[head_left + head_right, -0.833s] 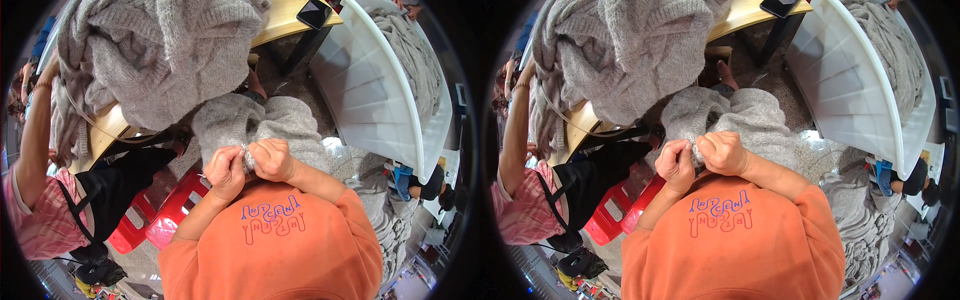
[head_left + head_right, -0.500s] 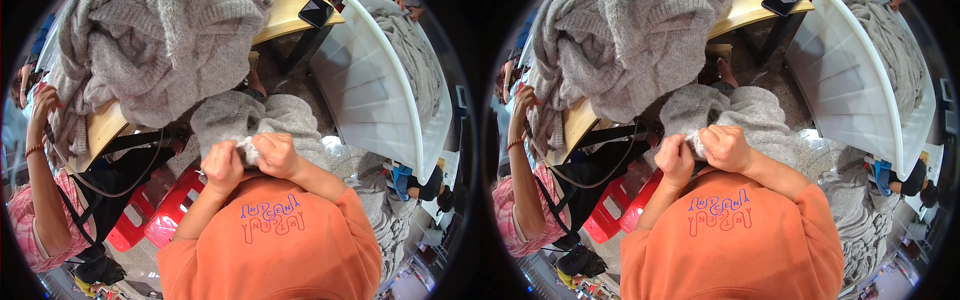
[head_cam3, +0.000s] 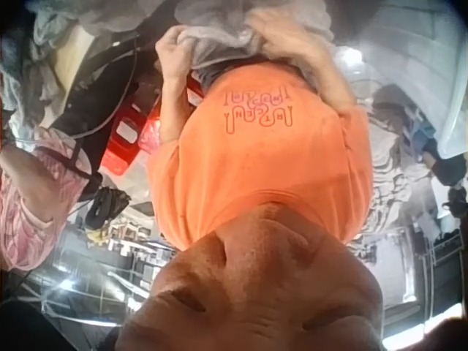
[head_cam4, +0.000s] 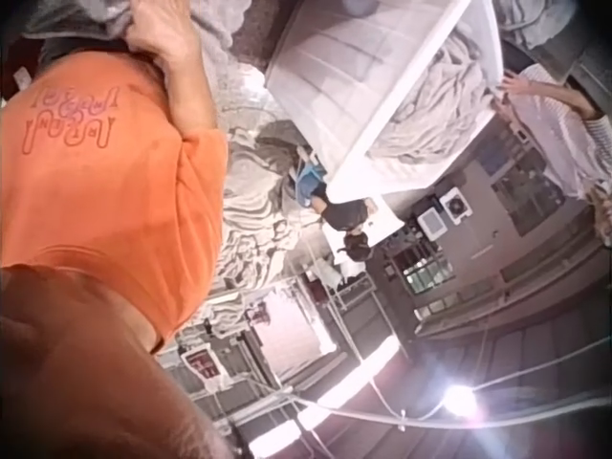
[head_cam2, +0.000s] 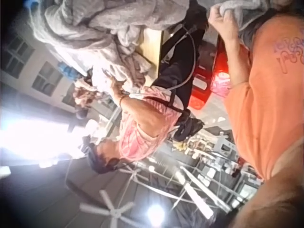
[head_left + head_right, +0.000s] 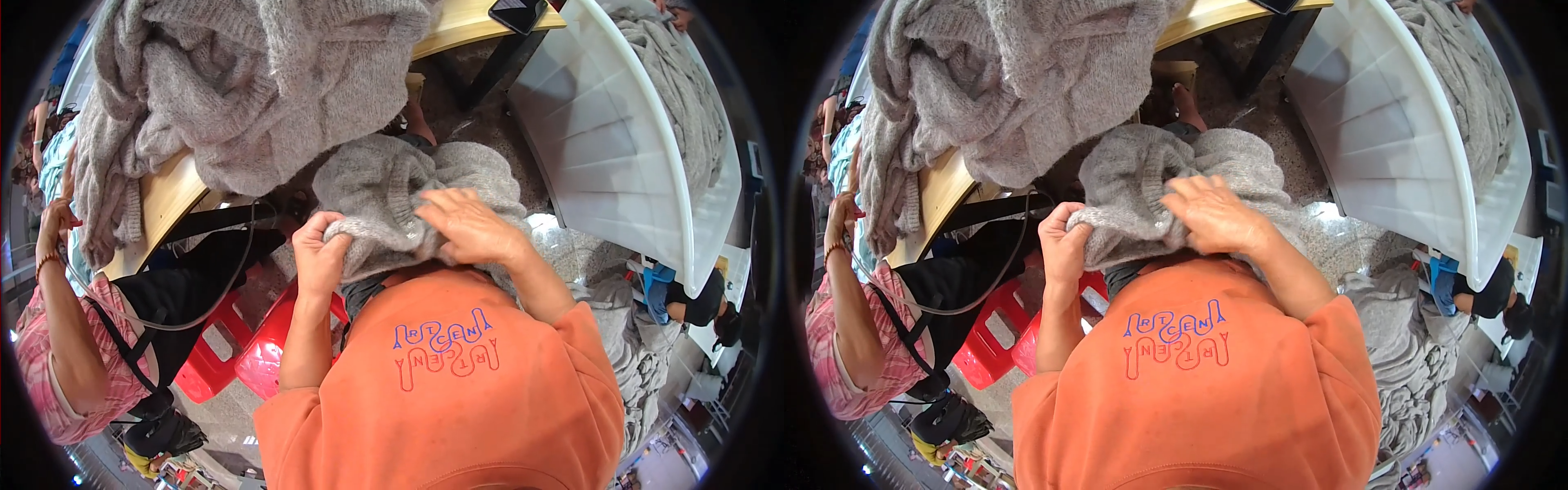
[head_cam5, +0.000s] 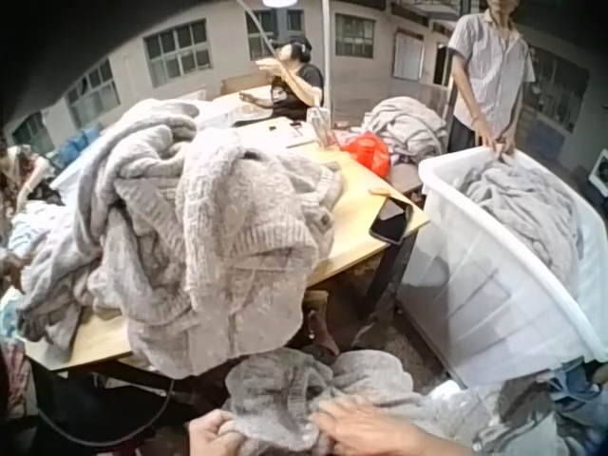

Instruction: Inspecting and sorting grey fabric garments at a production table.

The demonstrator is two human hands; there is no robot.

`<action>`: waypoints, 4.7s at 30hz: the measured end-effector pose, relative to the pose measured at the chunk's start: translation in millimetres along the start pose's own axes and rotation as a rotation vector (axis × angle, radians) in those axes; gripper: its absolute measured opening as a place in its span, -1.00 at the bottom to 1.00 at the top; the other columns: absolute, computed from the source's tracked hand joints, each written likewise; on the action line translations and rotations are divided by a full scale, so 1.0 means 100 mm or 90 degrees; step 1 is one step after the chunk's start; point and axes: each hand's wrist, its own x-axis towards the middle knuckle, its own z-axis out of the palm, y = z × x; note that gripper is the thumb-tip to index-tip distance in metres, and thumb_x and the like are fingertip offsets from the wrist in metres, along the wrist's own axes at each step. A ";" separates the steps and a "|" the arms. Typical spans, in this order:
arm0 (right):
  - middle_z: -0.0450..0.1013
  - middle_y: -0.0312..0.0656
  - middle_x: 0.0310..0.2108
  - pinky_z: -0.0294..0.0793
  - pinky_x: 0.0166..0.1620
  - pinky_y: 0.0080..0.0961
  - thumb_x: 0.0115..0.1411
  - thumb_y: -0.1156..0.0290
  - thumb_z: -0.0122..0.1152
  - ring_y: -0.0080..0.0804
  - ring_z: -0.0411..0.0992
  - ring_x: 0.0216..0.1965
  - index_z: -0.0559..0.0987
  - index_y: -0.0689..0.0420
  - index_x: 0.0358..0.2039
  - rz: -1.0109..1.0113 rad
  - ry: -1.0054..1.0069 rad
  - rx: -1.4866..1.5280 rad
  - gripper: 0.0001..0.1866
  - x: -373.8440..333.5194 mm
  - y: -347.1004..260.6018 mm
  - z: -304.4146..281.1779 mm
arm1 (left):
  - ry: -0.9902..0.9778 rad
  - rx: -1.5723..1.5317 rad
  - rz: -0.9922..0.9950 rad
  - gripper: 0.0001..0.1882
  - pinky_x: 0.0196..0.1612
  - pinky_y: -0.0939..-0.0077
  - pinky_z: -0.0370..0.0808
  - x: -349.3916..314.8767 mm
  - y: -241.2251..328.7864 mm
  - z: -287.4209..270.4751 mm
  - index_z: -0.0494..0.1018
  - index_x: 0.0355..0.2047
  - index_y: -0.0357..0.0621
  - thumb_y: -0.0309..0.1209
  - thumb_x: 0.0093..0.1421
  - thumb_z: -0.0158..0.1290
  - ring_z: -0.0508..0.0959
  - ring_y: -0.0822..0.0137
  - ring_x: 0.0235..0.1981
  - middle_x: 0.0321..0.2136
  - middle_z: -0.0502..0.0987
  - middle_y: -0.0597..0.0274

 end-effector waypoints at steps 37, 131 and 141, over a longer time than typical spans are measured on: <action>0.36 -0.22 -0.57 0.33 -0.33 -0.40 -0.14 0.36 0.25 -0.30 0.36 -0.45 0.45 0.26 -0.50 -0.111 0.291 0.305 -0.74 -0.01 0.31 0.19 | -0.054 -0.209 -0.108 -0.94 -0.45 0.72 0.33 -0.05 0.14 0.33 0.43 -0.48 -0.29 -0.57 0.03 -0.03 0.40 0.61 -0.55 -0.55 0.48 0.33; 0.43 -0.08 -0.32 0.37 -0.18 -0.32 -0.09 0.40 0.09 -0.29 0.39 -0.25 0.48 0.29 -0.36 0.580 0.870 0.674 -0.72 -1.04 1.14 -0.31 | -0.360 0.053 0.395 -0.74 -0.51 0.49 0.43 0.44 1.09 1.86 0.37 -0.38 -0.24 -0.63 -0.18 -0.01 0.45 0.41 -0.55 -0.58 0.48 0.19; 0.39 -0.25 -0.28 0.37 -0.35 -0.62 0.12 0.35 -0.01 -0.50 0.38 -0.29 0.39 0.14 -0.16 0.230 0.973 0.613 -0.73 -1.30 0.90 -0.36 | 0.093 0.392 0.984 -0.53 0.05 -0.01 0.08 0.76 2.21 1.54 0.35 -0.13 -0.16 -0.33 -0.12 0.03 0.13 -0.14 0.07 0.03 0.16 -0.14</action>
